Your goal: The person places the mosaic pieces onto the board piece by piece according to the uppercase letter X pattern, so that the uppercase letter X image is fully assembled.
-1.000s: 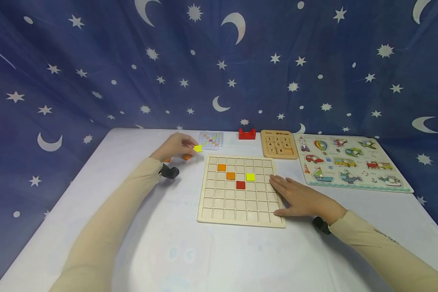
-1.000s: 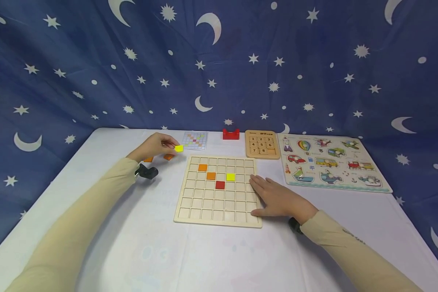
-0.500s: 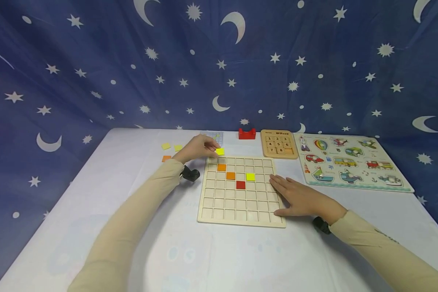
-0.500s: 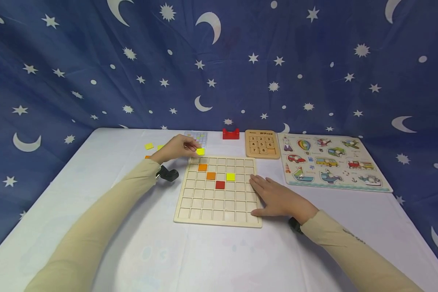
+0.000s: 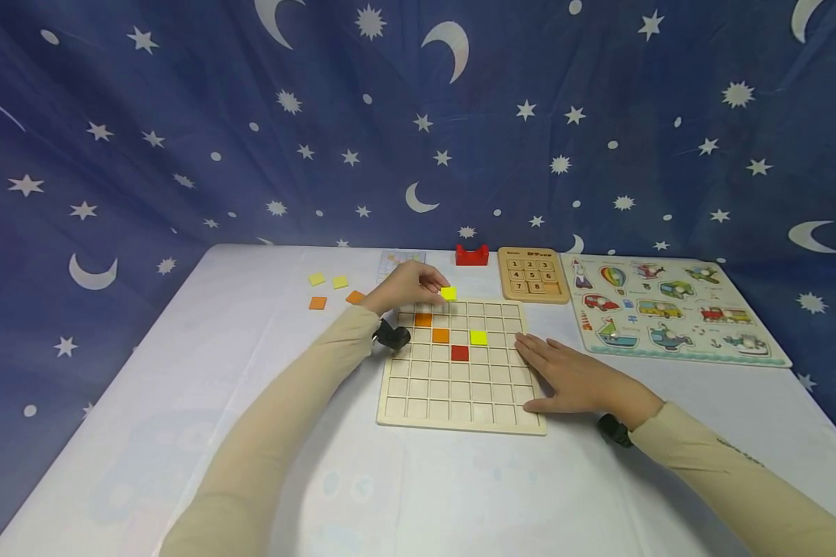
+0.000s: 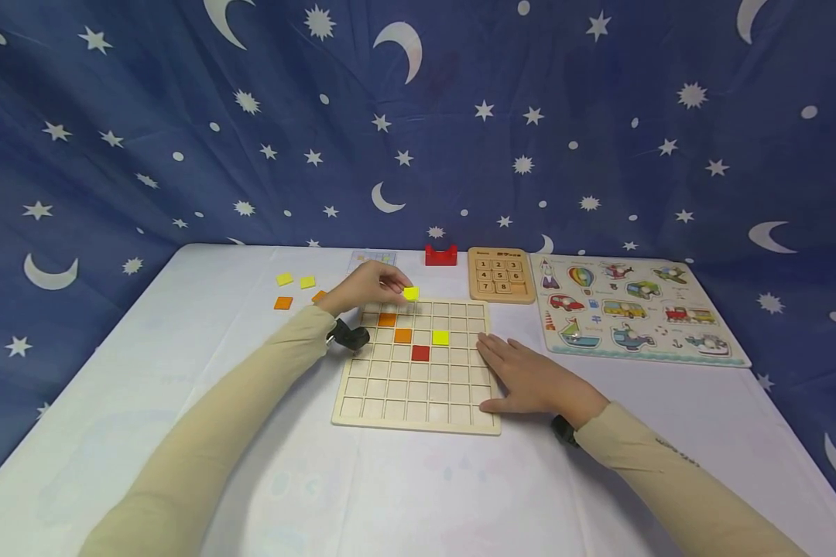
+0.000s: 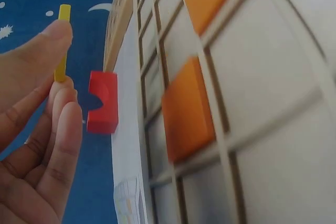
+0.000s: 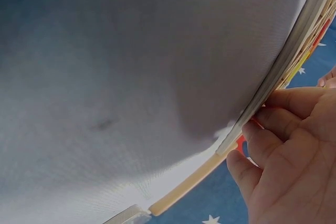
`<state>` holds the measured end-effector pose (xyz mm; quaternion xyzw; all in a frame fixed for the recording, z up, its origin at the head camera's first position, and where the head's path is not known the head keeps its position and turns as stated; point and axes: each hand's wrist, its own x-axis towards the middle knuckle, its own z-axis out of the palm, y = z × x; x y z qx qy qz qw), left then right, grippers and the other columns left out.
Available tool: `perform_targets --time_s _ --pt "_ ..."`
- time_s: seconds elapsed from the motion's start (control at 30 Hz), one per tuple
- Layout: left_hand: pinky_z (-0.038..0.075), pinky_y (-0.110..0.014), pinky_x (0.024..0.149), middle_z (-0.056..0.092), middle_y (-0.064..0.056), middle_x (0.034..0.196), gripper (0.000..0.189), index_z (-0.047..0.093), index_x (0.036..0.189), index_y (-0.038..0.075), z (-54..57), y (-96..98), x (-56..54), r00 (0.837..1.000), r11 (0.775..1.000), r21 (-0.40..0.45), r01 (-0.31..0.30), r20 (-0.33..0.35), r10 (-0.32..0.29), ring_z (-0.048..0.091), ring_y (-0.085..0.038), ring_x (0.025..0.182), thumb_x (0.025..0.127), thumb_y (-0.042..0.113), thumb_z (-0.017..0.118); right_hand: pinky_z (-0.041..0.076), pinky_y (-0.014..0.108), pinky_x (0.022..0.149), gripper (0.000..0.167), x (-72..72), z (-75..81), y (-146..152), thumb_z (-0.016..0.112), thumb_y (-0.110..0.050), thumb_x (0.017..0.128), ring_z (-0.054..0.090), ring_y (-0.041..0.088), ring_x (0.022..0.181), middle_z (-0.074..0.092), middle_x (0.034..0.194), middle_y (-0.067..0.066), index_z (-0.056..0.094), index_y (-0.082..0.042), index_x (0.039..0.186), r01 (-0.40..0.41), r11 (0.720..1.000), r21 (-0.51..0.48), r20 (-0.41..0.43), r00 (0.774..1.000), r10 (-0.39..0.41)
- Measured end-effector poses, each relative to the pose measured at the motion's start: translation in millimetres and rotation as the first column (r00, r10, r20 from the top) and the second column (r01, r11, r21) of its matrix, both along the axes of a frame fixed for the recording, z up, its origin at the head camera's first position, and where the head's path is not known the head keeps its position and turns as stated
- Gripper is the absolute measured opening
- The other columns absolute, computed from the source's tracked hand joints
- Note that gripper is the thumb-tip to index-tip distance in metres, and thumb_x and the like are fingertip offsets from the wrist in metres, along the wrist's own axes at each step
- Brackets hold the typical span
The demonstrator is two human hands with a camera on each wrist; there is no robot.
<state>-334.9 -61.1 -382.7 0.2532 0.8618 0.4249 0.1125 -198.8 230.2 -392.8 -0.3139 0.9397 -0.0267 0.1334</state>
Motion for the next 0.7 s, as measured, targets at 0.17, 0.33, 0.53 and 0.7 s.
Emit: perform_targets --time_s 0.17,0.33,0.53,0.7 --pt "0.053 -0.019 0.077 0.07 -0.013 0.097 0.026 0.07 0.102 0.001 0.2 12.8 2.9 1.0 1.0 0.003 0.004 -0.008 -0.004 0.062 -0.015 0.083 0.077 0.005 0.075 0.025 0.05 0.115 0.096 -0.2 -0.5 0.4 0.057 -0.061 0.082 0.024 0.034 0.143 0.02 0.156 0.016 0.024 0.0 0.147 -0.003 1.0 -0.002 -0.001 1.0 0.003" --pt "0.053 -0.018 0.074 0.07 -0.014 0.097 0.026 0.07 0.102 0.001 -1.9 24.9 4.7 1.0 1.0 0.022 0.013 0.018 -0.013 0.062 -0.013 0.08 0.076 0.004 0.076 0.025 0.05 0.115 0.096 -0.4 -0.9 0.4 0.057 -0.062 0.082 0.024 0.033 0.143 0.019 0.156 0.016 0.023 -0.001 0.148 0.002 1.0 0.002 0.003 1.0 -0.002" --pt "0.052 -0.016 0.072 0.071 -0.012 0.096 0.026 0.071 0.099 0.001 -7.2 41.0 4.2 0.999 1.0 0.014 0.028 0.037 -0.029 0.06 -0.01 0.076 0.075 0.005 0.077 0.025 0.051 0.115 0.096 -0.2 -0.1 -0.2 0.057 -0.062 0.082 0.024 0.034 0.143 0.019 0.156 0.016 0.023 -0.001 0.148 0.013 1.0 0.009 0.011 1.0 -0.013" --pt "0.051 -0.015 0.07 0.071 -0.011 0.093 0.025 0.072 0.097 0.002 -9.6 52.7 5.2 0.998 1.0 -0.005 0.028 0.058 -0.027 0.059 -0.009 0.074 0.074 0.006 0.078 0.025 0.051 0.115 0.095 0.3 1.2 -0.5 0.057 -0.061 0.082 0.024 0.034 0.143 0.019 0.156 0.016 0.023 -0.001 0.148 0.009 1.0 0.01 0.006 1.0 -0.009"
